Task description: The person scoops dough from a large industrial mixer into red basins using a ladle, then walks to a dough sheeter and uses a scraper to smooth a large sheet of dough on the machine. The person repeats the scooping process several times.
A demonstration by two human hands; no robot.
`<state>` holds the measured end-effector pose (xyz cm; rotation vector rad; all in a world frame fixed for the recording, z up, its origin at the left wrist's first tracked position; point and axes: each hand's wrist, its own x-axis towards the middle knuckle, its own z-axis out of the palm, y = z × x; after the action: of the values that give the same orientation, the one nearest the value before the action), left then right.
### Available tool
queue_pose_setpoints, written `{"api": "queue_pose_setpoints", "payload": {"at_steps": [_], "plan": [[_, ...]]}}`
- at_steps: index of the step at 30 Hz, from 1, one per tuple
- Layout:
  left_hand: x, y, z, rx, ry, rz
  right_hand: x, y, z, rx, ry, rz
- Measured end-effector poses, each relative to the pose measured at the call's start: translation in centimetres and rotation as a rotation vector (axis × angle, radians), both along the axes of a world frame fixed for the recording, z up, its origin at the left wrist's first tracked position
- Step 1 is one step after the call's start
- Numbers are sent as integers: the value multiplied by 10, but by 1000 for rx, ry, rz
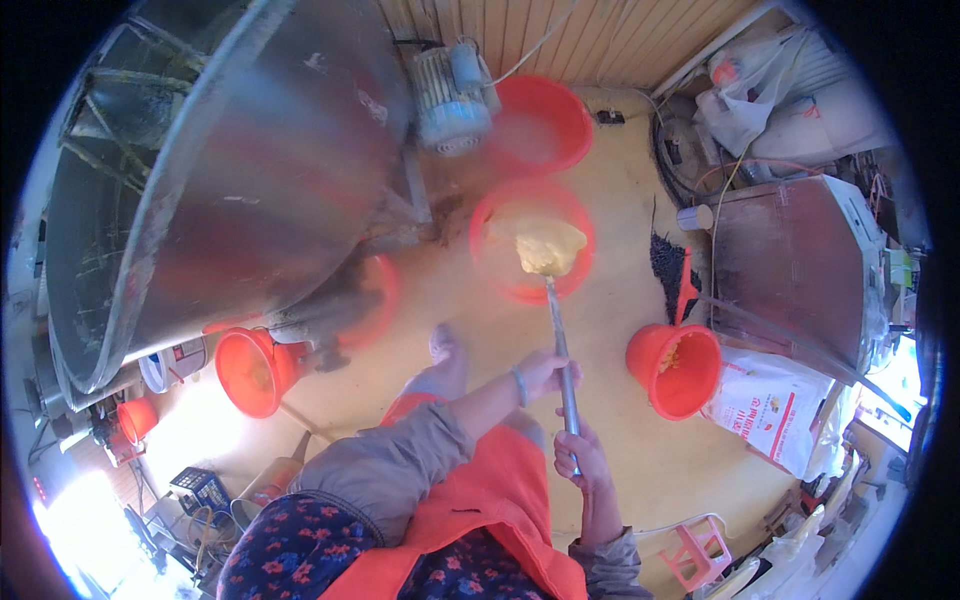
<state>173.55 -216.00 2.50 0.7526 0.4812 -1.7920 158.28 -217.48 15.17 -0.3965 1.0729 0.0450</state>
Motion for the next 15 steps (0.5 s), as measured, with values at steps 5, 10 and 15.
{"api": "queue_pose_setpoints", "payload": {"at_steps": [5,10,15], "plan": [[-10,-1,22,-80,-58,39,-9,-4,26,-44,-19,31],[-23,-8,35,-117,-65,71,-26,-12,46,-50,-42,55],[-34,-14,55,-121,-56,100,-41,-20,64,-75,-93,85]]}}
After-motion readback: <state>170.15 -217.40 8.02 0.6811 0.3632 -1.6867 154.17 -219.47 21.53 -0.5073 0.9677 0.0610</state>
